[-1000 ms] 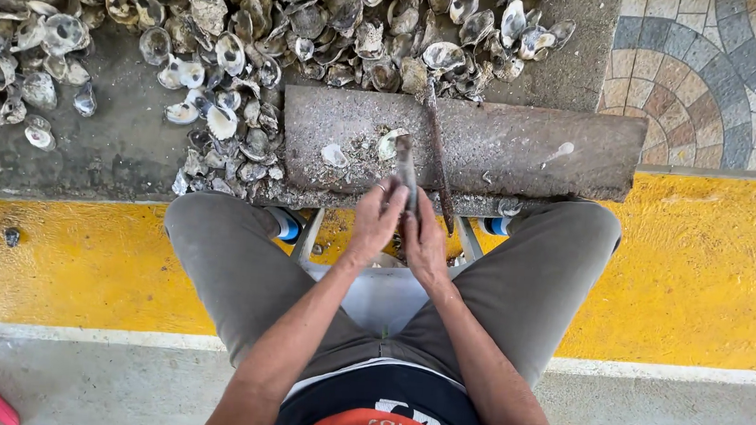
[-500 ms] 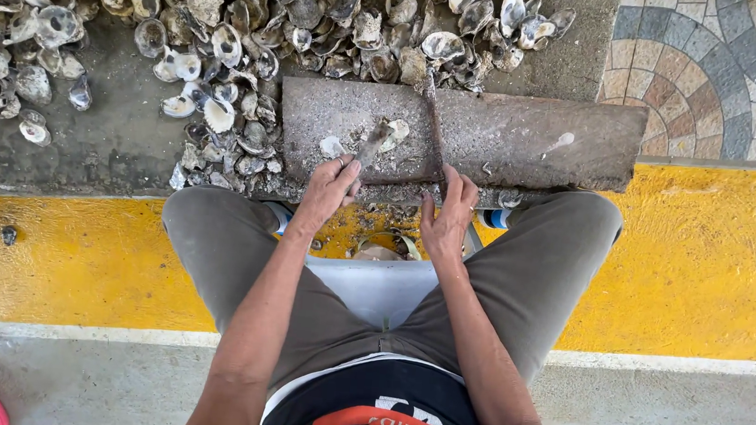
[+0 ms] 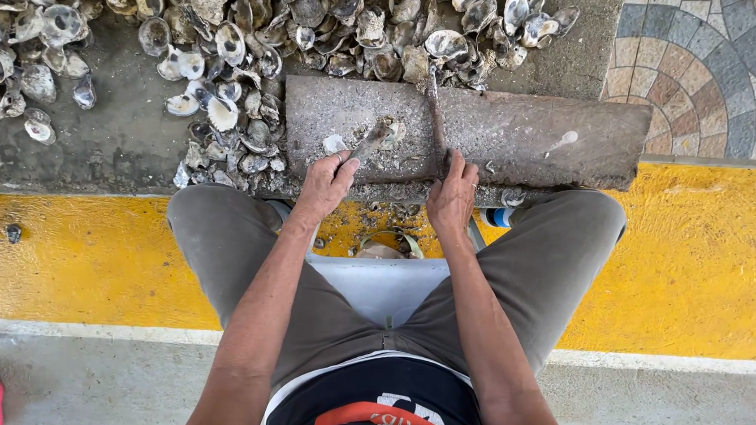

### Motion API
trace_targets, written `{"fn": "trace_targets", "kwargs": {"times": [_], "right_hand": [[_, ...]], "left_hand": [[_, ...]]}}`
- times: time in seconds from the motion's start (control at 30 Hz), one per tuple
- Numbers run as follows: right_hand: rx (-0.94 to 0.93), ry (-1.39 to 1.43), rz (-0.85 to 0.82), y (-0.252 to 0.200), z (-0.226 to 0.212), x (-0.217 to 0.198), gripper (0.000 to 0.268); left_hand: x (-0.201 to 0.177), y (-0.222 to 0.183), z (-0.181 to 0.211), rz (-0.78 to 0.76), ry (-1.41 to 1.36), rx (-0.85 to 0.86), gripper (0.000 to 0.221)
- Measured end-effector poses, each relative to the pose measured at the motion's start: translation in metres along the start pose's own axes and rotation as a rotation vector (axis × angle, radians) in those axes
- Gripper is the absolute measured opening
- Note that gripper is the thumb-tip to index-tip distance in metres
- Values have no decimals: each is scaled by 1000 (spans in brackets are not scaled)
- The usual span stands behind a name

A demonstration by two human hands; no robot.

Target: Shucking and cleaning oyster shells on a wooden block using hand tools.

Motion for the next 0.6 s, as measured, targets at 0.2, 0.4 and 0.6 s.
{"fn": "trace_targets", "kwargs": {"times": [0.2,0.4,0.6], "right_hand": [[214,273,-238,13,24,27,37],[5,348,-73,-24,-8,-32,15],[-400,476,37,-57,-98,-116,47]], "left_hand": [[-4,-2,11,15,151,142,42],[-4,-4,30,-57,167,8,42],[-9,-5,38,-34,209,61,49]]}}
Point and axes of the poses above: each hand's wrist, its own y-axis towards the middle knuckle, its own x-axis out of the palm, z = x × y, the point moved 3 cm from there along y, towards the middle knuckle, and after that the axes turned 13 degrees about x, right-handed, at the moved point
